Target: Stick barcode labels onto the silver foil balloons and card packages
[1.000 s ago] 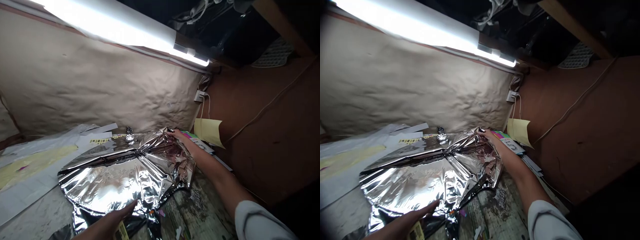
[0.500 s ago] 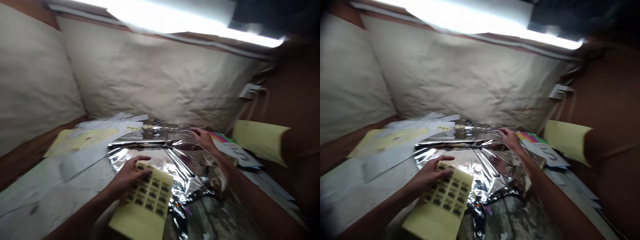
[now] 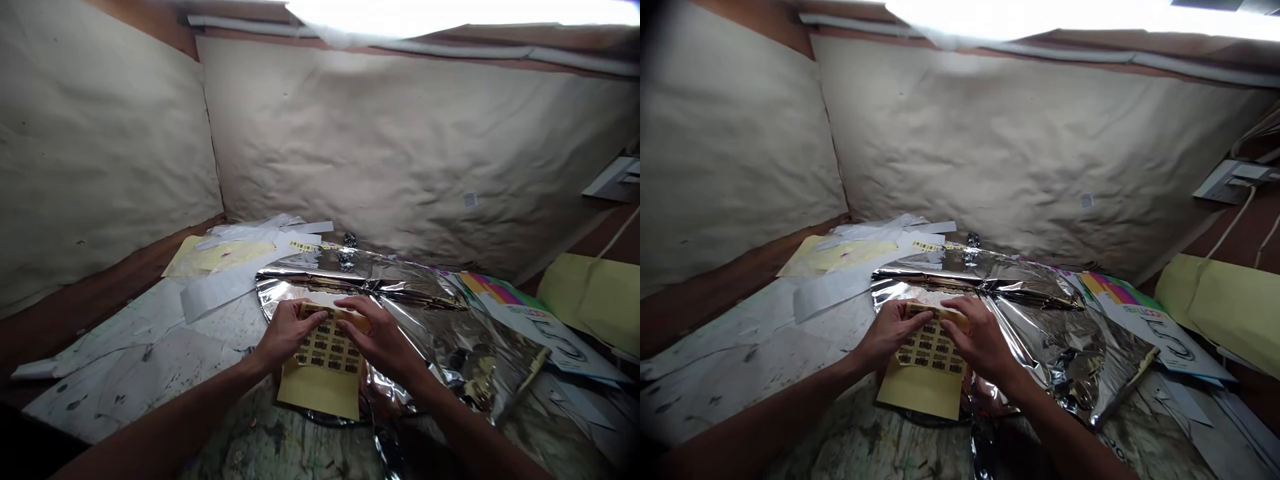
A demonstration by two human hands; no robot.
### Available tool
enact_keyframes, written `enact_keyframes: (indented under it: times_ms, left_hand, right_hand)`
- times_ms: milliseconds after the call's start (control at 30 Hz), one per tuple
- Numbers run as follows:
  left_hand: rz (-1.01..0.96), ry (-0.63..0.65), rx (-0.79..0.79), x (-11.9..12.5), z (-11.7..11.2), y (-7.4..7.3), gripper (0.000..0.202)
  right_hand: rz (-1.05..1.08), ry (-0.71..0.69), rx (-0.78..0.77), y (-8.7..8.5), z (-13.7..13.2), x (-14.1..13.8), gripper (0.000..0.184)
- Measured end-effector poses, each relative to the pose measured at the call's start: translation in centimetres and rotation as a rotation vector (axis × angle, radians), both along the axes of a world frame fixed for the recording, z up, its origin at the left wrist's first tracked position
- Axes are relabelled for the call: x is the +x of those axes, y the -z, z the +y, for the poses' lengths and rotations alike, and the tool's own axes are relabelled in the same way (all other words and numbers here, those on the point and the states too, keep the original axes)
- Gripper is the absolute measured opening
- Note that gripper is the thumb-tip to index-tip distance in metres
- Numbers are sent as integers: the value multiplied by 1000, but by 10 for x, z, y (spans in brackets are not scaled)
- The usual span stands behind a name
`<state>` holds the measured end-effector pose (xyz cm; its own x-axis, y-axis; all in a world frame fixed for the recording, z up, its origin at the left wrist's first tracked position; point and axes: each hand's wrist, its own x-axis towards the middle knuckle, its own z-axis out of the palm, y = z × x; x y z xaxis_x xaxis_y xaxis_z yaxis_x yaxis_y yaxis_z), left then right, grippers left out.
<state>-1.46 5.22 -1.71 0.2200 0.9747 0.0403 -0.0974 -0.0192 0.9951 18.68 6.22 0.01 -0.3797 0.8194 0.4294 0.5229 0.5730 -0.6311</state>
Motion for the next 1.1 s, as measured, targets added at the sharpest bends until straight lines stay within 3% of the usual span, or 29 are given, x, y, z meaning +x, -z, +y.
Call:
enact_keyframes:
  times_ms: [133, 267, 467, 600, 733, 833, 933, 1000, 1100]
  left_hand:
    - [39, -15, 54, 3, -3, 2, 32]
    - [15, -3, 8, 3, -5, 3, 36]
    - [-64, 12, -129, 7, -7, 11, 46]
    - [-126, -14, -308, 5, -2, 8, 47]
    - [-17, -48, -419, -8, 9, 3, 40]
    - [171, 205, -507, -17, 15, 1, 41]
    - [305, 425, -470, -19, 12, 2, 41]
    - [368, 492, -418, -18, 9, 3, 40]
    - [432, 528, -405, -16, 7, 4, 39]
  right_hand:
    - [-81, 60, 260, 5, -7, -11, 15]
    - [-168, 116, 436, 9, -9, -12, 14]
    - [-145, 96, 490, 10, -10, -16, 13]
    - [65, 66, 251, -3, -26, -10, 8]
    - [275, 49, -191, -20, -45, 25, 9]
    - [313, 104, -501, -14, -58, 58, 16]
    - [356, 149, -728, 4, -69, 75, 21]
    - [358, 148, -835, 14, -73, 76, 24]
    - [275, 139, -836, 19, -73, 73, 22]
